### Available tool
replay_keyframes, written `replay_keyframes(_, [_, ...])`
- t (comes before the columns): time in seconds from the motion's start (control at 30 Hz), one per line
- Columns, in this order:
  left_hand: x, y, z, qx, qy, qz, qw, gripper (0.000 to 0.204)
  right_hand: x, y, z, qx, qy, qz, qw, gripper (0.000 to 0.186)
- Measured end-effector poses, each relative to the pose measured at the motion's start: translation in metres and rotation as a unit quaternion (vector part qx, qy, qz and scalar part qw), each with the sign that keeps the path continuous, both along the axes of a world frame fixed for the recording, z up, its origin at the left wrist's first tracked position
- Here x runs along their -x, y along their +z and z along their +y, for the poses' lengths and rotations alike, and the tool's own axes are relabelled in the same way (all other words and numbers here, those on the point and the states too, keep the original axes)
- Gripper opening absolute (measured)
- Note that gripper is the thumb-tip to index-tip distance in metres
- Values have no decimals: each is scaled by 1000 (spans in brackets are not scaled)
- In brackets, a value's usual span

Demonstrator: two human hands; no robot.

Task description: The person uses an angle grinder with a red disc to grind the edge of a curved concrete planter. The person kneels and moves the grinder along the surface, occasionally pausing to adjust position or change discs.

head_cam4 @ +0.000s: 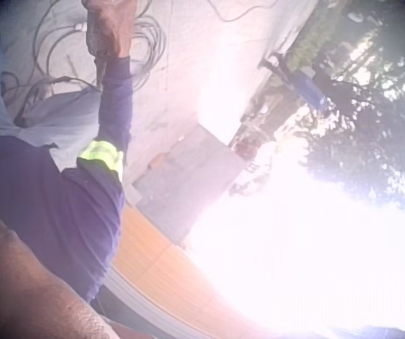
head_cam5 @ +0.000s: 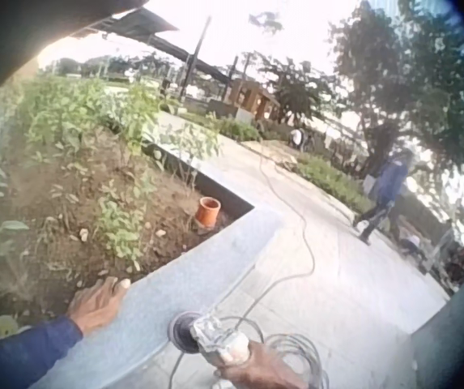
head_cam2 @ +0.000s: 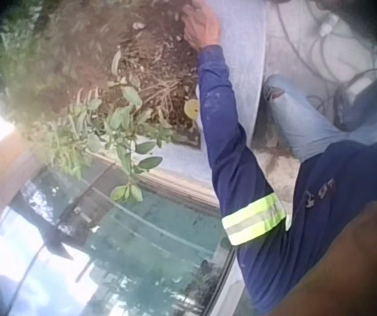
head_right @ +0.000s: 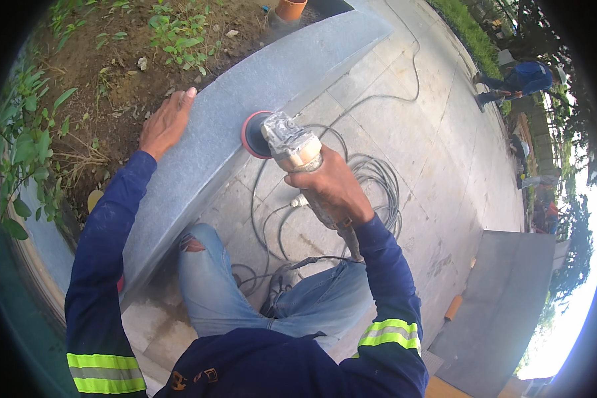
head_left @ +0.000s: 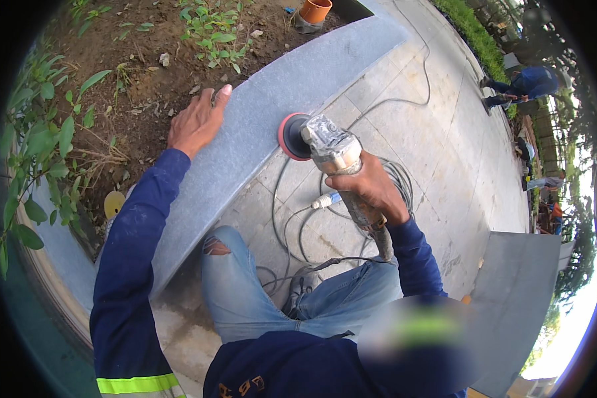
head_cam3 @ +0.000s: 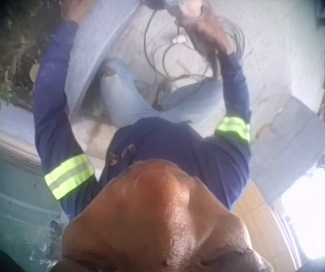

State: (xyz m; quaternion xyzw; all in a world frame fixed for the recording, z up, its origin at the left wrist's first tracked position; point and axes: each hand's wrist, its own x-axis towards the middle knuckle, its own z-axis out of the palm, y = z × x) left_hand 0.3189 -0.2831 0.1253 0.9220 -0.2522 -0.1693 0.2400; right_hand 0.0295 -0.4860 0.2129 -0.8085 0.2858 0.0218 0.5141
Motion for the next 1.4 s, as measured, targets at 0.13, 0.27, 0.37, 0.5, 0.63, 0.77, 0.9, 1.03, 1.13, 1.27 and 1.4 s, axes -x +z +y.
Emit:
replay_keyframes(0.13, [7,3,-13,-8,-9,-12,1000,94,15,-4,5,-33,-6,-18,999,68])
replay_keyframes(0.27, [1,-15,-12,23,-15,8,1000,101,20,-15,-37,0,2,-51,999,58])
replay_keyframes(0.37, [6,-20,-14,38,3,11,999,102,18,-21,-53,21,-20,-51,998,61])
replay_keyframes(0.5, [-2,-23,-11,45,5,5,999,100,22,-17,-20,32,11,-32,999,64])
replay_keyframes(0.63, [5,0,-9,32,2,-18,999,92,23,-26,27,48,63,7,997,75])
replay_keyframes(0.77, [-1,-1,-5,28,4,-5,1000,91,19,-22,51,90,100,41,990,79])
replay_keyframes(0.9, [1,-6,4,45,10,-12,999,92,7,-8,34,28,60,56,996,72])
replay_keyframes(1.03, [6,-6,-2,36,2,-2,999,96,1,-1,-14,8,-25,9,1000,50])
replay_keyframes(1.13, [9,-8,-8,44,0,-1,999,98,3,-2,-44,23,-49,6,999,50])
replay_keyframes(1.27, [8,-7,-9,39,11,2,999,98,11,-2,-19,23,-22,10,999,55])
replay_keyframes(1.4, [5,-7,-4,47,17,7,999,96,10,-6,28,0,68,21,997,71])
